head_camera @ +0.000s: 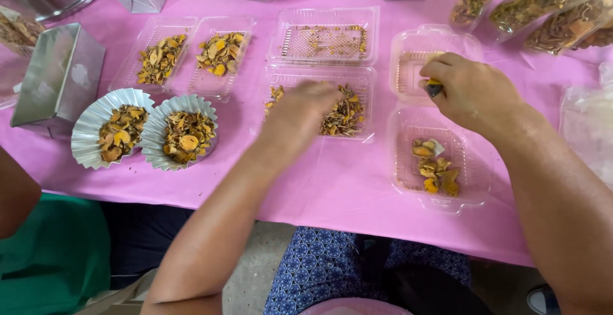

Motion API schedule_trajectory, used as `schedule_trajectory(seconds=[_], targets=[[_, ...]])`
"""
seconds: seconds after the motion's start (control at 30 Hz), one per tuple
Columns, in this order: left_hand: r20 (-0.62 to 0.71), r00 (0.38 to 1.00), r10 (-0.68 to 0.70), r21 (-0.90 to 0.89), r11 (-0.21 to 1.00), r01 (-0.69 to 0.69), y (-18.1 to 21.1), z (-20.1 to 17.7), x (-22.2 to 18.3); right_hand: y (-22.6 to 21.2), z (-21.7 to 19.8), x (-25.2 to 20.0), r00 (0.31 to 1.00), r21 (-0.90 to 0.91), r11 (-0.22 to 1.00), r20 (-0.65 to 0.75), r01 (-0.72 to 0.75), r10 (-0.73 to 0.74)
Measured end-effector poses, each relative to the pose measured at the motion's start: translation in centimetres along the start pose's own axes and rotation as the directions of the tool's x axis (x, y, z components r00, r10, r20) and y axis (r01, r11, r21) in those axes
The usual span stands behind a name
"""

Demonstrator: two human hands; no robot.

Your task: Sorting and filling small plastic containers with dried leaves using a brush and hands.

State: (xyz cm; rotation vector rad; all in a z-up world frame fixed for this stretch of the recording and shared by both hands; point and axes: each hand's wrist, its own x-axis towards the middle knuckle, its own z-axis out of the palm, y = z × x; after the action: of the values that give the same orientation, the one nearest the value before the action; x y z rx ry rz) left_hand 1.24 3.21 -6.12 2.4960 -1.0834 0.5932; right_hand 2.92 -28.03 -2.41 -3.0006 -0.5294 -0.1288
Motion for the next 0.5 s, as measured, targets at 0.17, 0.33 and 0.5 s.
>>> schedule_trajectory(seconds=[0.17,0.33,0.5], targets=[[0.235,0.895,-0.380,0.135,0.924,0.357,-2.8,-3.1,-0.3,1.6,2.3,0.3,0.959,-0.058,0.992,-0.253,0.114,-0.125],[0.378,0.697,-0.610,0.304,0.793,0.529,-2.9,-3.7,0.6,0.7,1.4,-0.5,0.870,-0.033,0.968,-0.432,0.247,-0.237],[0.404,0.628,-0.665,0.351,0.746,0.565,-2.3,-5.1,1.0,0.1,0.5,-0.9,0.779,0.070,0.922,-0.561,0.380,-0.279]])
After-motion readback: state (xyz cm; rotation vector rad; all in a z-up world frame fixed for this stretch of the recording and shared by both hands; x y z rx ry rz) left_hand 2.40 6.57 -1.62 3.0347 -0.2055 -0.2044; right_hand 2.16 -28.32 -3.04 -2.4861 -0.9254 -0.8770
